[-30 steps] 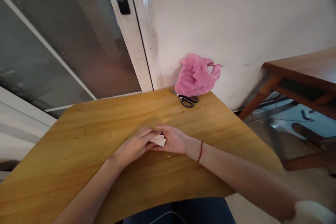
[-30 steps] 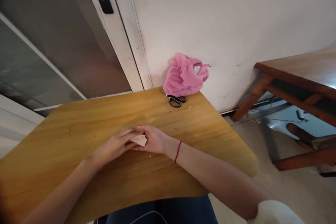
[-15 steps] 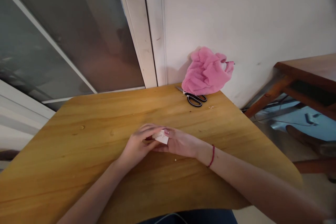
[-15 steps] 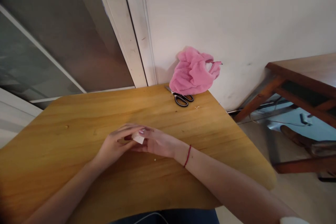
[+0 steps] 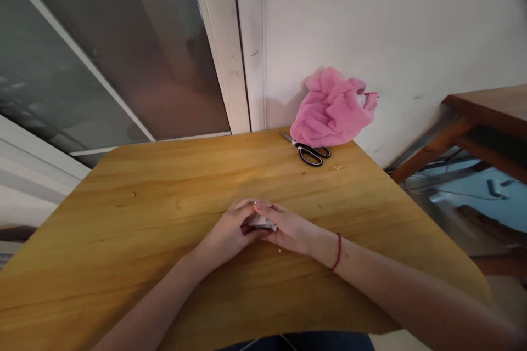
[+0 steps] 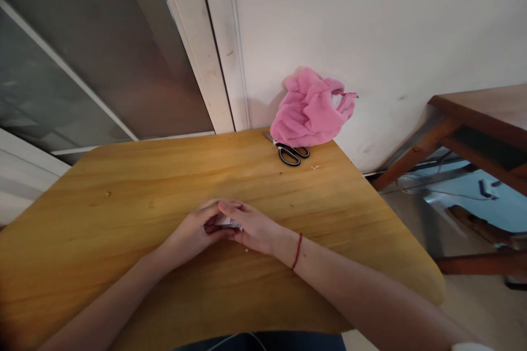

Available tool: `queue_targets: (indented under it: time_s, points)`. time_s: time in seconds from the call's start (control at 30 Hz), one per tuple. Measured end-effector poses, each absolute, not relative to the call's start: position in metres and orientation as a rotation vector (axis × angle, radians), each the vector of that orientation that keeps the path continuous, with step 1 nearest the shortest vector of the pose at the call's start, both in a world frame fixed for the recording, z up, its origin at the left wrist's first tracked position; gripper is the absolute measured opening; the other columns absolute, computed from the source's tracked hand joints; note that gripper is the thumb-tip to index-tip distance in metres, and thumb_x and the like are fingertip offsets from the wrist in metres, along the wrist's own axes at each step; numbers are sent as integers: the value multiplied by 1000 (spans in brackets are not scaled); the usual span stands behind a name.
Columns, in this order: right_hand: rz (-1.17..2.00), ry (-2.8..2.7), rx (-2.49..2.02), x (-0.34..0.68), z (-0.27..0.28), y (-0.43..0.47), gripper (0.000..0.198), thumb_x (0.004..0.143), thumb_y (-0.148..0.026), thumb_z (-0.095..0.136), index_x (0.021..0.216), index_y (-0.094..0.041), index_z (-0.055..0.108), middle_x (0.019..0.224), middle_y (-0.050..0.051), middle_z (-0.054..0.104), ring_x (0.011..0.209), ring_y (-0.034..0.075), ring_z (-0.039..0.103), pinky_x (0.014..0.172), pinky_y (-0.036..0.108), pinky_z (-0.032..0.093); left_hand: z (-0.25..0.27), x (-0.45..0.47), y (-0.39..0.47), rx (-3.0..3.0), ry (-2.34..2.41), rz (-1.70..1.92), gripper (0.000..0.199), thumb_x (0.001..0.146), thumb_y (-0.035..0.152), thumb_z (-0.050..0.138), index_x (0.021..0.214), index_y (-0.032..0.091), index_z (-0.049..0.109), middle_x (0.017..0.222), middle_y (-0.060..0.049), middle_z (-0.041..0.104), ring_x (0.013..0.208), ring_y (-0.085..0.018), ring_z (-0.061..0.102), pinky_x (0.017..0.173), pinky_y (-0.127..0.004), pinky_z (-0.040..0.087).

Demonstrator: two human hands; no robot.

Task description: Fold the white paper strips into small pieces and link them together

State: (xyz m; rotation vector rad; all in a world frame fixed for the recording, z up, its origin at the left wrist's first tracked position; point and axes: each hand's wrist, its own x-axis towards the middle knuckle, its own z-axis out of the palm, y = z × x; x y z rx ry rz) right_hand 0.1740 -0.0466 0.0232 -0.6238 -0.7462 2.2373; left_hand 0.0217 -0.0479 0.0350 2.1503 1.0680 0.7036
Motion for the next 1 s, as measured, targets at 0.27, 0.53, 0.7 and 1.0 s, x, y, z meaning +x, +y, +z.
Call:
queue_targets:
  time_s: [0.27,0.53,0.7,1.0]
  points:
    - [2291,-656,-589,177,22,-45,15,81,-26,59,88,-13,61,86,4,64,79,12,61,72,24,49,29,20,-48,2156,1130,712,36,72,12,61,105,24,56,108,-3,62,101,-19,56,88,-34,45]
    - [2470,-421,-431,181,19,-36,24,89,-30,47,95,-10,59,87,6,66,79,13,62,84,31,47,31,17,-46,2098,1211,778,29,73,14,60,99,26,59,97,0,64,88,-16,60,76,-28,49]
    - [2488,-384,-498,181,20,-37,28,86,-36,50,95,-11,58,87,6,66,83,16,63,79,29,48,29,18,-49,2250,1044,712,35,76,11,59,106,29,58,106,0,63,98,-16,58,88,-32,45]
    - [2508,-379,-547,183,18,-39,21,86,-33,53,77,-14,57,68,-1,64,67,12,60,69,28,47,25,16,-54,2385,912,606,36,82,15,52,116,28,50,117,-3,55,109,-16,51,96,-33,42]
